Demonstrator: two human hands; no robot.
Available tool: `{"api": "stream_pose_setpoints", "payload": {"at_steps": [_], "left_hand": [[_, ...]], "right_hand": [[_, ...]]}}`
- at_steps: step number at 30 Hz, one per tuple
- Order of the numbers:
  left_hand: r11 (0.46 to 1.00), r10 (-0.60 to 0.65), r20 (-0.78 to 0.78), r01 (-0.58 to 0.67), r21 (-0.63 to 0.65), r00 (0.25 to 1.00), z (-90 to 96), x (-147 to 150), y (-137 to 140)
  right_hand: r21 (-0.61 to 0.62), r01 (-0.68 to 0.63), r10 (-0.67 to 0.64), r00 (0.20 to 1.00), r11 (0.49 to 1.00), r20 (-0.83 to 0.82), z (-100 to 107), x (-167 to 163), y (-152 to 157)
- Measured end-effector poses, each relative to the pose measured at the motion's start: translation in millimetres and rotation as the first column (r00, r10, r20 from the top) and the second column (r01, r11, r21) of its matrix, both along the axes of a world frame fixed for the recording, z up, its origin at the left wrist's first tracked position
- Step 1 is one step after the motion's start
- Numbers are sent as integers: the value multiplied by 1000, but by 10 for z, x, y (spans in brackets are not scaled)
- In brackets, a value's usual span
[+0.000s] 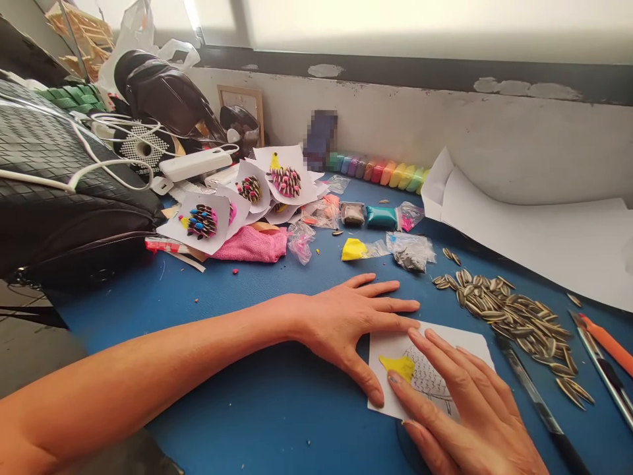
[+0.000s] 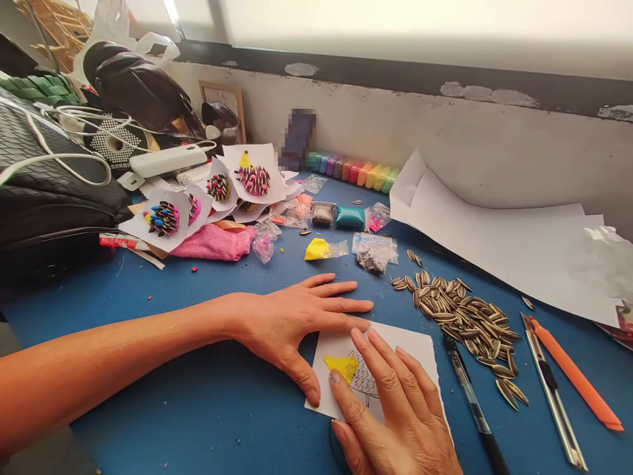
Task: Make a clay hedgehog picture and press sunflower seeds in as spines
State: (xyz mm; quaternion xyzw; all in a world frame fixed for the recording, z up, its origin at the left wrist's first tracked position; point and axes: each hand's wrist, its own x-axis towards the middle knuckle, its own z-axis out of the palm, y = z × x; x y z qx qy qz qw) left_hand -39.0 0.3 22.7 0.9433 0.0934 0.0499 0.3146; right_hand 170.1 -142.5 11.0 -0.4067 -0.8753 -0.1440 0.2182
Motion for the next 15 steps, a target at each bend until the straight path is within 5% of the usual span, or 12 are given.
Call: {"api": "stream_pose_setpoints", "payload": {"at_steps": [15], "left_hand": [[1000,-1,-11,1,5,1000,-9,-6,2]], "right_hand": [[-31,45,-42,995,999,96,-50,-25,19]]}}
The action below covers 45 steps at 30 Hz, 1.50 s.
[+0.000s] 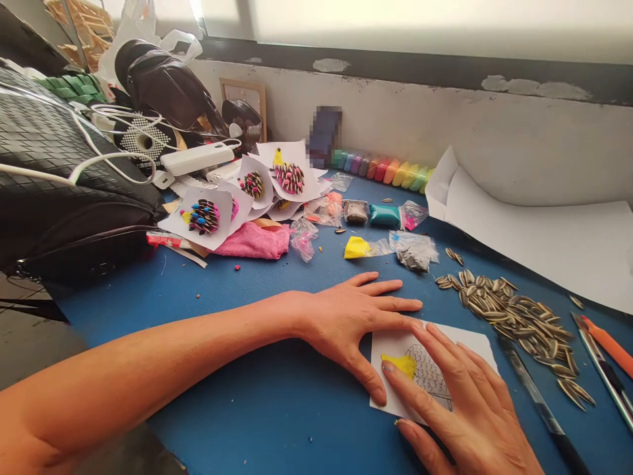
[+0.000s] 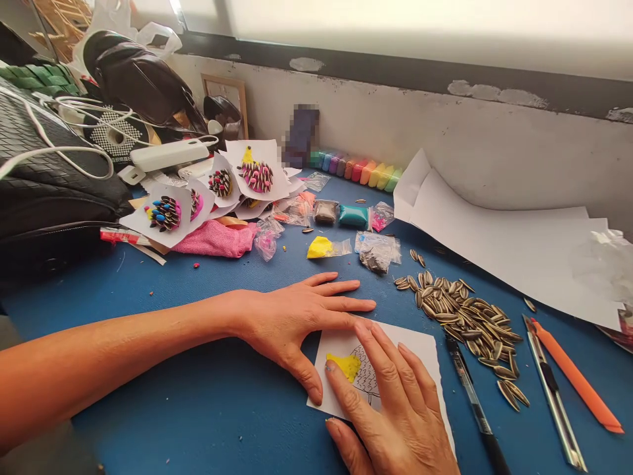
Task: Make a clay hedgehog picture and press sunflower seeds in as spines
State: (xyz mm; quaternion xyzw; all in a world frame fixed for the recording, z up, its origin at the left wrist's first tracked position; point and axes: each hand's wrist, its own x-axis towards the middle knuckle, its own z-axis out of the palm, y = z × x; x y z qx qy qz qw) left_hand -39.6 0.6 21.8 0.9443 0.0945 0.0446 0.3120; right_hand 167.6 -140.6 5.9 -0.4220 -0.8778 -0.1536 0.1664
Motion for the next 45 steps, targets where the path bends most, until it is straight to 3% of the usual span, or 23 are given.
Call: {"api": "stream_pose_setpoints", "payload": {"at_steps": [14,20,29,39,45], "left_hand": [[1000,-3,13,3,10,1000,-7,-1,-1],[1000,-5,-6,5,20,1000,-11,4,6],[999,-6,6,6,37,1000,-4,-4,0],[999,-4,-30,5,36,1000,29,3,0],[999,-3,-32,4,44,999,13,15,3]], "right_hand": [[5,-8,8,999,1000,40,-29,12,6],[21,-24,25,997,999,-74,42,39,-39],[17,-38,38,999,999,22,68,12,-2],[-13,28,-30,992,1000,-120,69,195,-118],[13,-25,26,999,1000,-23,88,133,-84]]}}
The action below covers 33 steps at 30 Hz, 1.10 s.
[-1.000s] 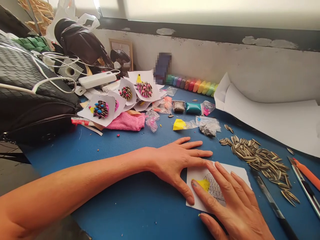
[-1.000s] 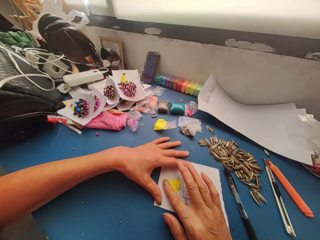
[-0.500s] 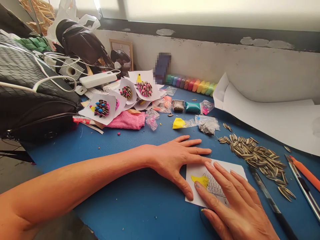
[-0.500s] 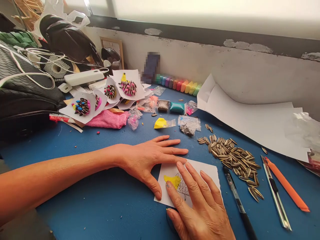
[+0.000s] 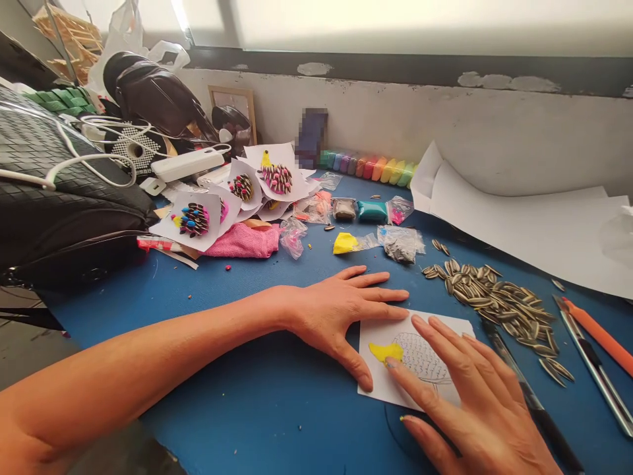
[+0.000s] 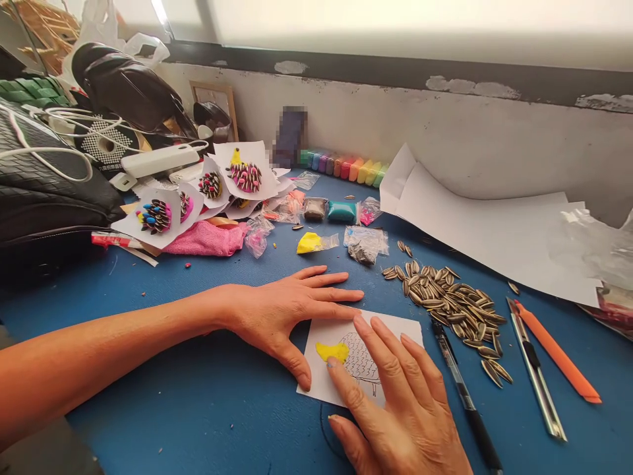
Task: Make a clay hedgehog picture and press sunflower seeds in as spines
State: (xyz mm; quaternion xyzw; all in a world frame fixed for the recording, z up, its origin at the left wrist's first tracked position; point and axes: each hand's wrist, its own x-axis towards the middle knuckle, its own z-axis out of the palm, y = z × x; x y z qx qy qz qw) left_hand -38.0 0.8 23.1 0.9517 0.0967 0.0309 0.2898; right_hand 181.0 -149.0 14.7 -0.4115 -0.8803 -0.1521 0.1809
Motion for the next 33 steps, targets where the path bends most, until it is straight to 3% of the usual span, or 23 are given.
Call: {"api": "stream_pose_setpoints", "payload": {"at_steps": [15,18,19,20,23,33], "left_hand": [[1000,-3,18,4,-6,1000,-24,-4,2],[1000,-1,17,1,-6,1000,-28,-4,2],[1000,0,16,0,-6,1000,-29,-4,1],[1000,2,15,-2,-6,1000,-30,-5,1],[1000,5,11,-5,-3,1000,-32,-6,0],[1000,0,21,0,1,1000,-26,-1,0]], "right_hand": [[-70,8,-9,1000,998,-20,-10,-51,45],[-62,-11,10,1000,998,-15,-49,-5,32],[12,-47,48,998,999,-49,-60,8,26],[-44,-21,20,1000,999,-19,-66,17,19],[-56,-38,36,999,998,-26,-53,23,4],[-34,-21,22,999,999,23,-34,-31,24]]}}
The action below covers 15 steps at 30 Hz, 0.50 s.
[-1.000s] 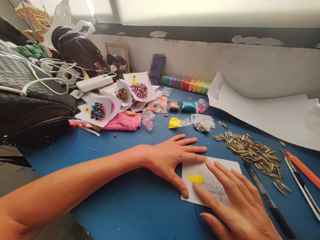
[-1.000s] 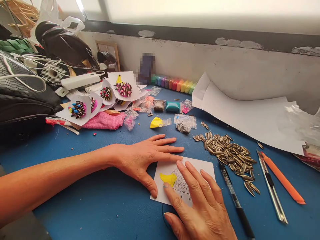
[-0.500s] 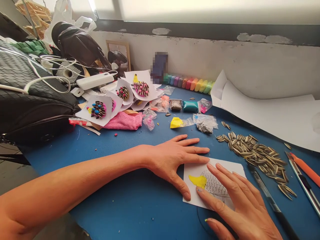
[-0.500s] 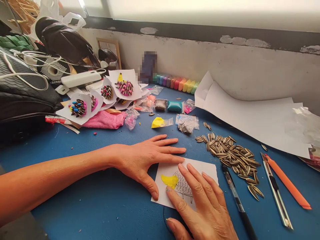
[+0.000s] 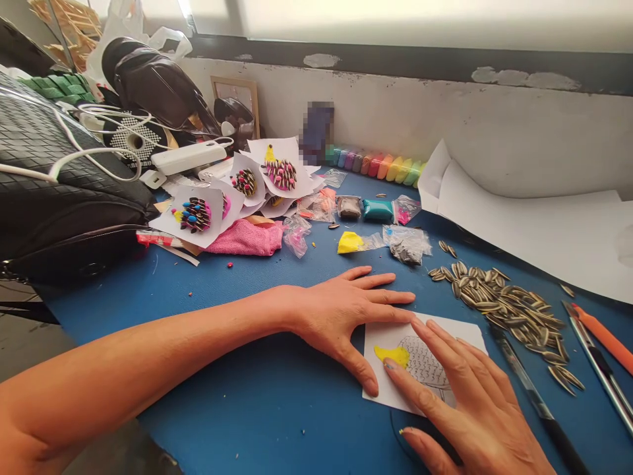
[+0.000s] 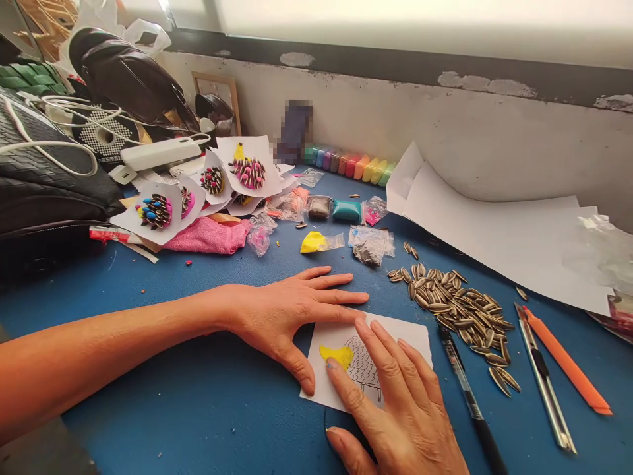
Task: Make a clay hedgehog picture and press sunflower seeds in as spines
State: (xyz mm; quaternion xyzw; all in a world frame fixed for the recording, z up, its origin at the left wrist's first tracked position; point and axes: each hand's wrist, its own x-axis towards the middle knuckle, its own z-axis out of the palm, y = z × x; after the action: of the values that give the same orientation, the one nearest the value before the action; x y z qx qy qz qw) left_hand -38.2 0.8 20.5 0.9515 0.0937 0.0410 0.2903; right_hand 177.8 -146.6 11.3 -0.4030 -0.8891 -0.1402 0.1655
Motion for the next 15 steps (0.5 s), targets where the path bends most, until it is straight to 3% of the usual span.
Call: {"api": "stream_pose_setpoints", "payload": {"at_steps": [12,15], "left_hand": [[1000,-1,16,2,-6,1000,-3,-6,-2],[1000,2,8,-2,-7,1000,4,-10,-3]], "right_hand": [[-16,-19,18,1000,1000,-22,17,-3,15],[82,-27,36,993,996,-115,-21,28,0]]}}
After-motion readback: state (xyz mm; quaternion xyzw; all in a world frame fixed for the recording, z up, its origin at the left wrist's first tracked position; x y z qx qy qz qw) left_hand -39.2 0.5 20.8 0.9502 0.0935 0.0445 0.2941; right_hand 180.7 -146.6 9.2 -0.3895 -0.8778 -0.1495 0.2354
